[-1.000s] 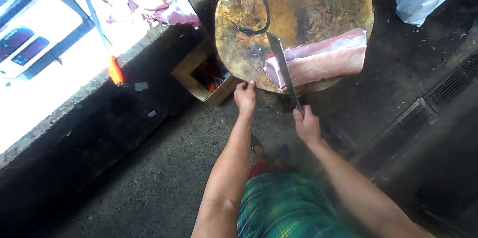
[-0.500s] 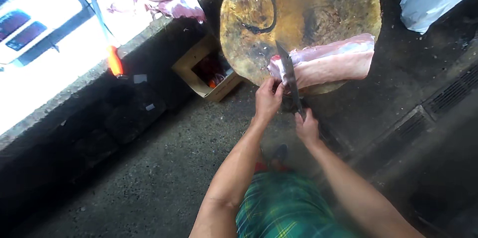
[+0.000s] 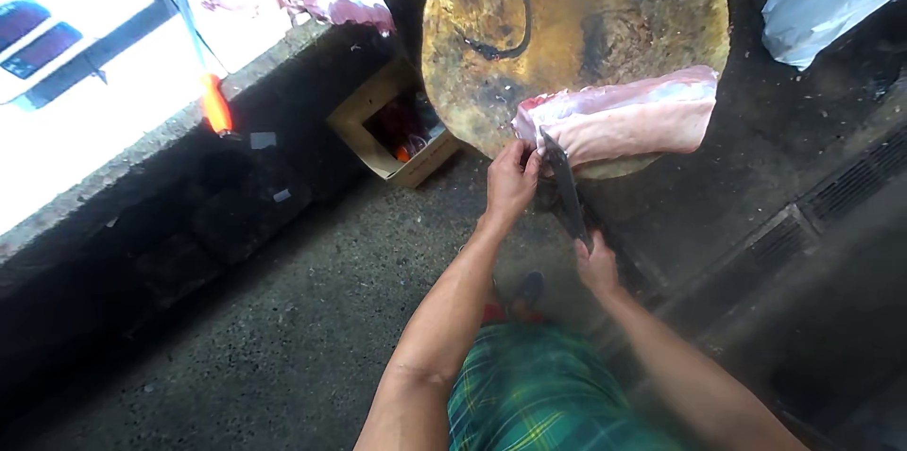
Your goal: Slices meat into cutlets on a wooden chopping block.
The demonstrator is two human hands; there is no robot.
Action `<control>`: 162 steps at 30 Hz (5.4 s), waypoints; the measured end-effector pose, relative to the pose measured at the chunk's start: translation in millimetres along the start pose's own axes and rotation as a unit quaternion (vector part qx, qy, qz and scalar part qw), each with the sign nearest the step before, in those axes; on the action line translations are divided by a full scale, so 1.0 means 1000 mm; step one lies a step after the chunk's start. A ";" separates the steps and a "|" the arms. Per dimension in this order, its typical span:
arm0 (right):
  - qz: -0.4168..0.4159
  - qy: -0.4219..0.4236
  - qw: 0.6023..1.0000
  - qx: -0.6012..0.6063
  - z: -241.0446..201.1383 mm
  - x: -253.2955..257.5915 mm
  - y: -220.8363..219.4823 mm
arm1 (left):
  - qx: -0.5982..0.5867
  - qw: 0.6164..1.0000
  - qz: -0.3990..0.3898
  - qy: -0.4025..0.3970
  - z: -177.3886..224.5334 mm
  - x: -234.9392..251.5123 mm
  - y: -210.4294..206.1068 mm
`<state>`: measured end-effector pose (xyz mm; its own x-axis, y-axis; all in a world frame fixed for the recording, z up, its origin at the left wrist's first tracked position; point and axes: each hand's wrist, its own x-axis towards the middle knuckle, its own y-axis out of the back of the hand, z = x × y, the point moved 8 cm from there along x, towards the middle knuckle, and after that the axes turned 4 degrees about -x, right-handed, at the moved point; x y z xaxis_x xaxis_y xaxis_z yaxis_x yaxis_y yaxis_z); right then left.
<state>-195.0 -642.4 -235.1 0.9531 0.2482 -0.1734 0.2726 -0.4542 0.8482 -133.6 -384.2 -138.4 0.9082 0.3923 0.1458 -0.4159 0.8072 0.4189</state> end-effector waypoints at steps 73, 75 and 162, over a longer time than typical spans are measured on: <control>-0.110 -0.063 0.992 -0.015 -0.028 0.017 0.028 | -0.082 0.989 -0.045 0.113 -0.003 0.021 0.001; -0.117 -0.075 0.990 -0.021 0.000 -0.004 0.014 | -0.100 0.987 -0.036 0.121 -0.006 0.020 0.004; 0.058 0.151 0.986 0.050 -0.181 0.038 0.166 | -0.317 0.870 0.034 0.376 -0.100 -0.018 0.057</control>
<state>-137.8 -553.0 -10.5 0.8999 0.4266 0.0907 0.1910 -0.5726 0.7973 -178.3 -300.7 -206.5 0.6927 0.4332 -0.5767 -0.6254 0.7590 -0.1811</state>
